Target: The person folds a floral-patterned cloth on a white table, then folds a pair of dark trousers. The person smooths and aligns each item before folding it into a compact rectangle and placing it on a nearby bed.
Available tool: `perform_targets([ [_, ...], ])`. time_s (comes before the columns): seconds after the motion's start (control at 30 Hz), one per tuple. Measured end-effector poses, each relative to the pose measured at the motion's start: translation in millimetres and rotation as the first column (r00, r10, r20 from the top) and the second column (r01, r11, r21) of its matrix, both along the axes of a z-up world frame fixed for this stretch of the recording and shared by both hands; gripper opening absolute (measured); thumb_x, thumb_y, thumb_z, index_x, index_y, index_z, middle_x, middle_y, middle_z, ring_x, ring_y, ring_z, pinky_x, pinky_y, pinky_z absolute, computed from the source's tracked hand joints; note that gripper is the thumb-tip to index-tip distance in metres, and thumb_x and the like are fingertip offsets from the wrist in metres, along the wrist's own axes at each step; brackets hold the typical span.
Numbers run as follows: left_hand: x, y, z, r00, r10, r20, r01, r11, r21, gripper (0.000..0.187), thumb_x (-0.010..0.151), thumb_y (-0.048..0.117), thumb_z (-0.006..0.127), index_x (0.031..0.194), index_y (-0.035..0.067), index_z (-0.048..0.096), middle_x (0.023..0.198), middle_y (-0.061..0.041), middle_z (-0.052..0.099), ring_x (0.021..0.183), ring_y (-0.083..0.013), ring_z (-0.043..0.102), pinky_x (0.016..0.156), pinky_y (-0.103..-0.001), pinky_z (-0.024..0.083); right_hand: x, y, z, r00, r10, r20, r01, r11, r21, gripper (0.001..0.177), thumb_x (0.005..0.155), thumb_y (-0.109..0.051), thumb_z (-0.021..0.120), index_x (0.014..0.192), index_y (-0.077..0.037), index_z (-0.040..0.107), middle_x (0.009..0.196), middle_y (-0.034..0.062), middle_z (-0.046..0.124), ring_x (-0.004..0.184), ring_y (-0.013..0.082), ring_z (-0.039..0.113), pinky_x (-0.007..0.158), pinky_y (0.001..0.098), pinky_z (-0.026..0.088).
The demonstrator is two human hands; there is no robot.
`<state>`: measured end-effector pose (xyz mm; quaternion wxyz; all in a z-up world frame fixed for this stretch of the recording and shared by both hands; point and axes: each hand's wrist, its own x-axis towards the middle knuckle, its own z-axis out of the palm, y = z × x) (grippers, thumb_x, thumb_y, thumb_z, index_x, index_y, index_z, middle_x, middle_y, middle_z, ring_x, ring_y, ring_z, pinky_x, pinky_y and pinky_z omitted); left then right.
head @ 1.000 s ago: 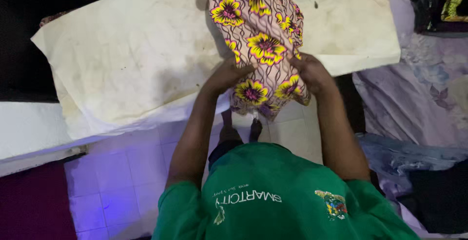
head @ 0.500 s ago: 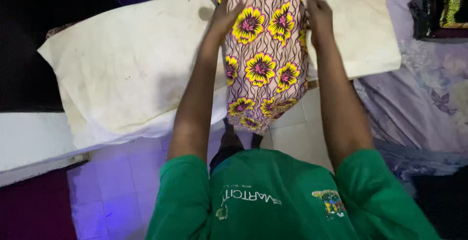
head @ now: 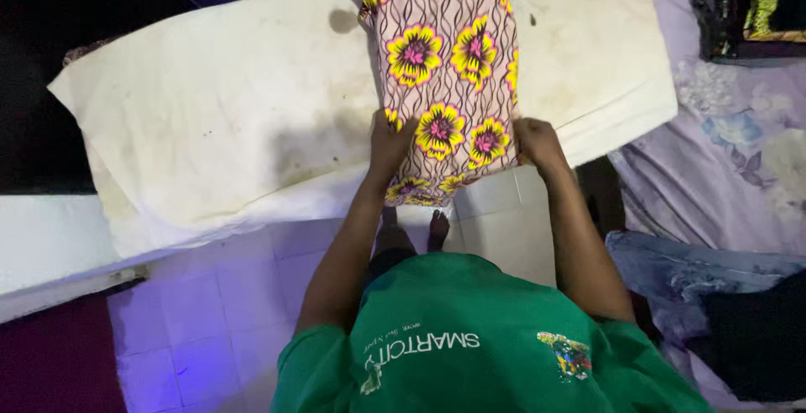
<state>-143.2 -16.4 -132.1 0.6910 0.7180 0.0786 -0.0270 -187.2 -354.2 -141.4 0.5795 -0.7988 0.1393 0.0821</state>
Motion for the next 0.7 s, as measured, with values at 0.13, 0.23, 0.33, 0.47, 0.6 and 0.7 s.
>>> perform_targets([
  [0.13, -22.3, 5.0, 16.9, 0.995, -0.095, 0.007, 0.092, 0.981, 0.171, 0.053, 0.082, 0.026, 0.081, 0.124, 0.002, 0.059, 0.111, -0.013, 0.073, 0.102, -0.0253, 0.071, 0.087, -0.038, 0.056, -10.6, 7.0, 31.7, 0.984, 0.098, -0.15, -0.105, 0.994, -0.04, 0.03, 0.093, -0.025, 0.069, 0.098, 0.004, 0.071, 0.074, 0.0034, 0.069, 0.066, 0.0147, 0.064, 0.061, 0.0307, 0.053],
  [0.23, -36.2, 3.5, 40.7, 0.994, -0.111, -0.008, 0.109, 0.965, 0.24, 0.061, 0.078, 0.026, 0.083, 0.127, 0.001, 0.057, 0.114, -0.017, 0.071, 0.105, -0.0307, 0.07, 0.09, -0.041, 0.055, -7.8, 37.5, 55.5, 0.986, -0.028, 0.163, 0.038, 0.997, -0.063, 0.029, 0.092, -0.022, 0.074, 0.104, 0.003, 0.068, 0.081, 0.0022, 0.07, 0.071, 0.0107, 0.064, 0.063, 0.0288, 0.053],
  [0.33, -49.3, -4.5, 75.9, 0.982, 0.026, 0.187, -0.126, 0.828, 0.546, 0.071, 0.074, 0.024, 0.085, 0.13, -0.005, 0.052, 0.117, -0.025, 0.066, 0.109, -0.0399, 0.065, 0.093, -0.048, 0.052, -9.3, 67.3, 82.5, 0.951, -0.134, 0.28, 0.216, 0.934, -0.284, 0.027, 0.093, -0.02, 0.077, 0.099, 0.004, 0.067, 0.077, 0.0116, 0.064, 0.07, 0.0209, 0.058, 0.063, 0.0355, 0.048],
  [0.47, -32.7, -24.8, 123.1, 0.878, -0.017, 0.479, -0.307, 0.748, 0.589, 0.051, 0.089, 0.023, 0.076, 0.131, -0.003, 0.061, 0.118, -0.027, 0.066, 0.112, -0.0443, 0.063, 0.098, -0.05, 0.051, -24.9, 103.6, 109.1, 0.72, 0.16, 0.675, 0.429, 0.662, -0.615, 0.011, 0.095, -0.012, 0.072, 0.094, -0.004, 0.065, 0.092, 0.0174, 0.061, 0.087, 0.038, 0.062, 0.072, 0.0476, 0.046],
  [0.6, 20.1, -62.1, 139.4, 0.944, -0.104, 0.312, -0.061, 0.878, 0.475, 0.04, 0.095, 0.032, 0.072, 0.118, 0.0, 0.067, 0.114, -0.025, 0.069, 0.109, -0.0408, 0.067, 0.096, -0.047, 0.054, -51.7, 143.4, 110.6, 0.663, 0.177, 0.727, 0.255, 0.86, -0.442, 0.016, 0.1, -0.004, 0.058, 0.115, 0.0, 0.057, 0.106, 0.0215, 0.06, 0.097, 0.0417, 0.061, 0.085, 0.0495, 0.05],
  [0.7, 67.2, -77.1, 137.0, 0.882, -0.081, 0.464, -0.18, 0.852, 0.491, 0.056, 0.081, 0.036, 0.079, 0.117, -0.004, 0.063, 0.108, -0.026, 0.068, 0.103, -0.0426, 0.066, 0.088, -0.049, 0.054, -66.5, 168.2, 105.7, 0.742, 0.222, 0.633, 0.041, 0.927, -0.374, 0.015, 0.101, -0.004, 0.057, 0.116, -0.001, 0.057, 0.105, 0.0235, 0.061, 0.098, 0.042, 0.063, 0.087, 0.0468, 0.053],
])
